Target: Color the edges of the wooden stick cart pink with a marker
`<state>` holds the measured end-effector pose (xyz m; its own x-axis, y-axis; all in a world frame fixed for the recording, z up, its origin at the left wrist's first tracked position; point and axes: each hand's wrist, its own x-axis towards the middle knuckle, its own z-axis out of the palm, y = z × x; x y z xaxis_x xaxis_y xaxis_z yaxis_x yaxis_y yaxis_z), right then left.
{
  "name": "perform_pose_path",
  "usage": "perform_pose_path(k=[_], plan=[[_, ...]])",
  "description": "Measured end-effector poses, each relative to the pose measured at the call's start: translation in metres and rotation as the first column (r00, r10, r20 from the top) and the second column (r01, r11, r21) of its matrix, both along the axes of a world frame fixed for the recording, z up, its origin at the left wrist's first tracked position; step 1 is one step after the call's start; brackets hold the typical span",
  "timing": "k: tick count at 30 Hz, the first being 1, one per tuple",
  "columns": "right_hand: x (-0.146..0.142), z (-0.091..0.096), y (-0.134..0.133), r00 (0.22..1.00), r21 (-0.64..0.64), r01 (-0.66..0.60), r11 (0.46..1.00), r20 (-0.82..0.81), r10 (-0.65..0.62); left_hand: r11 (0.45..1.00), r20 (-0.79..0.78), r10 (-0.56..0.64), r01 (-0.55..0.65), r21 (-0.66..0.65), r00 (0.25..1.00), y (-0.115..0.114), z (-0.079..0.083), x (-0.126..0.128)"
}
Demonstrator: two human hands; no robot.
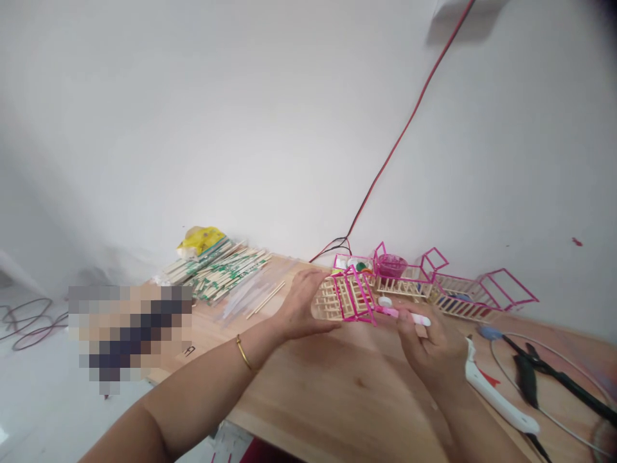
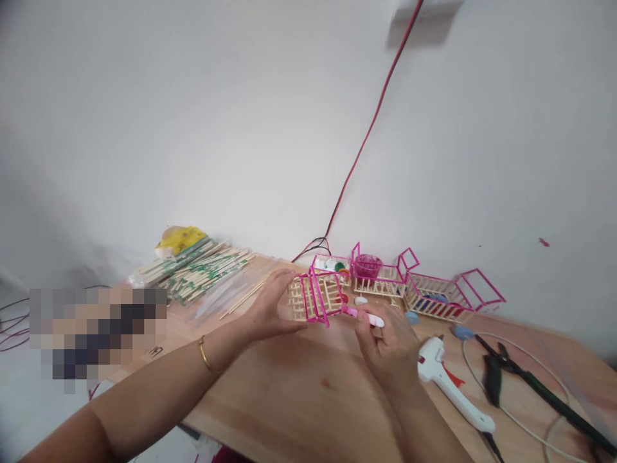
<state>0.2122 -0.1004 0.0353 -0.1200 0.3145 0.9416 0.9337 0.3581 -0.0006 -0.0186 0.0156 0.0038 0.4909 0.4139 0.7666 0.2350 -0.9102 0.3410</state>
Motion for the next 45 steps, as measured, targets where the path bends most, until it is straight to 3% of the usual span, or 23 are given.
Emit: perform_pose_path(k=[10, 16, 22, 34, 45], plan=[[0.002, -0.005, -0.003, 0.994, -0.065, 0.044, 0.997, -0.095, -0.05, 0.999, 0.02, 0.005, -0.004, -0.04, 1.0, 0.001, 0.002, -0.001], [0.009, -0.009, -0.007, 0.977, -0.086, 0.102, 0.991, -0.178, -0.116, 0.994, 0.019, -0.032, 0.033, -0.101, 0.999, 0.003, -0.004, 0.0], [0.012, -0.006, -0.007, 0.969, -0.132, 0.1, 0.986, -0.211, -0.126, 0.984, 0.016, -0.095, 0.096, -0.149, 0.995, 0.0, 0.0, 0.001], [0.006, -0.004, -0.003, 0.973, -0.119, 0.035, 0.992, -0.221, -0.061, 0.945, 0.03, -0.13, 0.133, -0.298, 0.991, -0.01, 0.014, -0.001], [0.006, -0.009, 0.003, 0.979, -0.058, -0.098, 0.993, -0.183, 0.086, 0.934, 0.018, -0.184, 0.18, -0.309, 0.983, -0.011, 0.002, 0.004]])
